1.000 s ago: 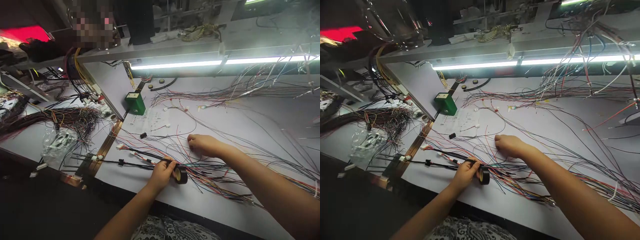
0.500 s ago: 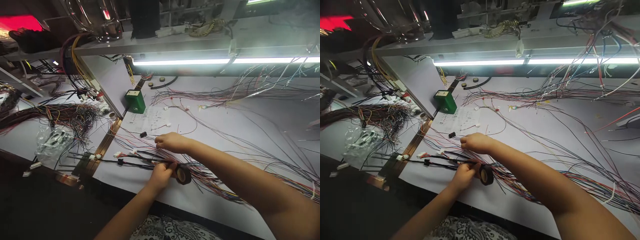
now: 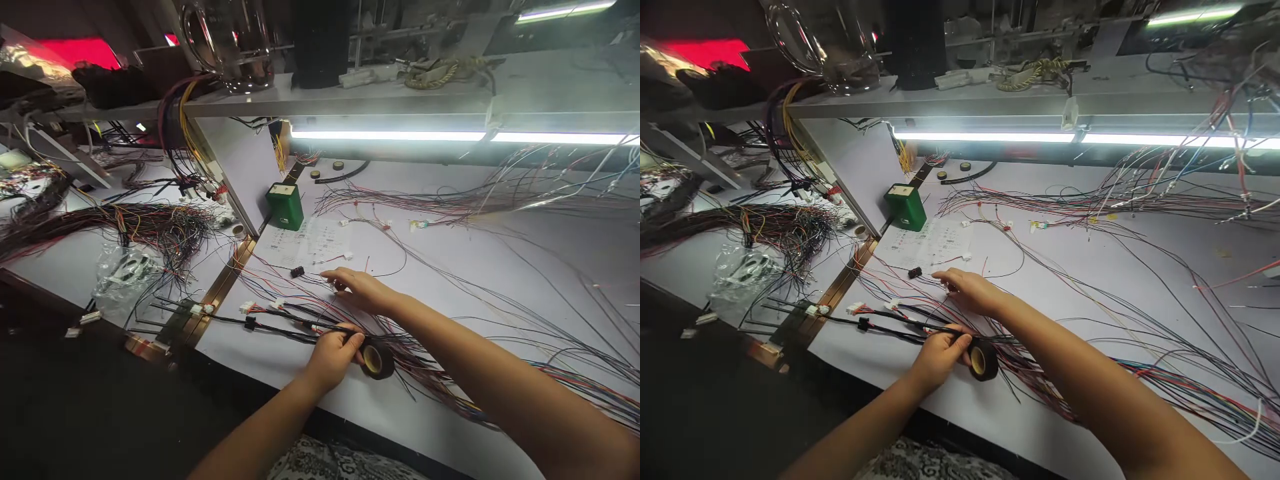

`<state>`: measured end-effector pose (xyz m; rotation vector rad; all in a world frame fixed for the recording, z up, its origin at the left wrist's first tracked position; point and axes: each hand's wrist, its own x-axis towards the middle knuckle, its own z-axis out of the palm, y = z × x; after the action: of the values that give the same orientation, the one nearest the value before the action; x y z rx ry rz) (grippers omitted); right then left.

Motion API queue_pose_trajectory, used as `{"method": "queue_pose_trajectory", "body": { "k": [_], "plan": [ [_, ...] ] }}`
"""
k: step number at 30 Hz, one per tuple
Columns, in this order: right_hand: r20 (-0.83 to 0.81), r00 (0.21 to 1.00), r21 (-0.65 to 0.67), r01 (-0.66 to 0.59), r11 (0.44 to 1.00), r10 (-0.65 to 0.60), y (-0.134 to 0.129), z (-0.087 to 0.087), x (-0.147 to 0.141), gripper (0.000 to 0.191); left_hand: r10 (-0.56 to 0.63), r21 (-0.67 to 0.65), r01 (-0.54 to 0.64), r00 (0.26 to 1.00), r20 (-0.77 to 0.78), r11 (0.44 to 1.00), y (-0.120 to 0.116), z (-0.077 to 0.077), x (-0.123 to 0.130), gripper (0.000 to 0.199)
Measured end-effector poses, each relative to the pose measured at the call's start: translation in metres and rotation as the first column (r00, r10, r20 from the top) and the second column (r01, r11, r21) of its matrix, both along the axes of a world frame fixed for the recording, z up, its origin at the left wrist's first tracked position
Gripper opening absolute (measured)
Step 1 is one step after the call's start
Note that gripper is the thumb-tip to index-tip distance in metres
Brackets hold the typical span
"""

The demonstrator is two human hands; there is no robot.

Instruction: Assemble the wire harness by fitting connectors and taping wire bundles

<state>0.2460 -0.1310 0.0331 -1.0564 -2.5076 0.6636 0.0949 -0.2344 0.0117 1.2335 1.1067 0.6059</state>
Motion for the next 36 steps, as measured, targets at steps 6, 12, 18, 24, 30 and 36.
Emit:
{"method": "queue_pose_trajectory", "body": {
  "k": [6, 12, 18, 24, 30, 36],
  "plan": [
    [0.135, 0.971, 0.081, 0.187, 0.979, -0.196, -0.008, 0.007, 0.043, 0.025, 0.008, -0.063, -0.003, 0.996, 0.093, 0.998, 0.0, -0.003, 0.0, 0.024],
    [0.128, 0.946, 0.1, 0.286, 0.953, -0.297, -0.071, 0.018, 0.078, 0.052, 0.061, -0.114, -0.049, 0.992, 0.111, 0.992, 0.001, -0.004, 0.005, 0.026],
    [-0.148, 0.965, -0.206, 0.185, 0.961, -0.218, -0.129, 0.015, 0.056, 0.042, -0.001, -0.097, 0.002, 1.0, 0.006, 0.995, 0.01, -0.001, 0.006, 0.037],
    [-0.135, 0.951, -0.438, 0.195, 0.878, -0.279, -0.142, 0.005, 0.05, 0.015, -0.172, 0.199, 0.239, 0.937, -0.306, 0.95, 0.031, 0.032, 0.011, 0.033],
    [-0.034, 0.887, -0.447, 0.398, 0.801, -0.46, -0.103, 0.002, 0.075, 0.019, -0.286, 0.31, 0.421, 0.872, -0.397, 0.852, 0.046, 0.035, 0.045, 0.037],
    [-0.076, 0.982, -0.551, 0.104, 0.828, -0.174, -0.052, 0.03, 0.068, 0.023, -0.277, 0.389, 0.477, 0.839, -0.468, 0.788, 0.004, 0.013, 0.087, 0.042]
  ]
}}
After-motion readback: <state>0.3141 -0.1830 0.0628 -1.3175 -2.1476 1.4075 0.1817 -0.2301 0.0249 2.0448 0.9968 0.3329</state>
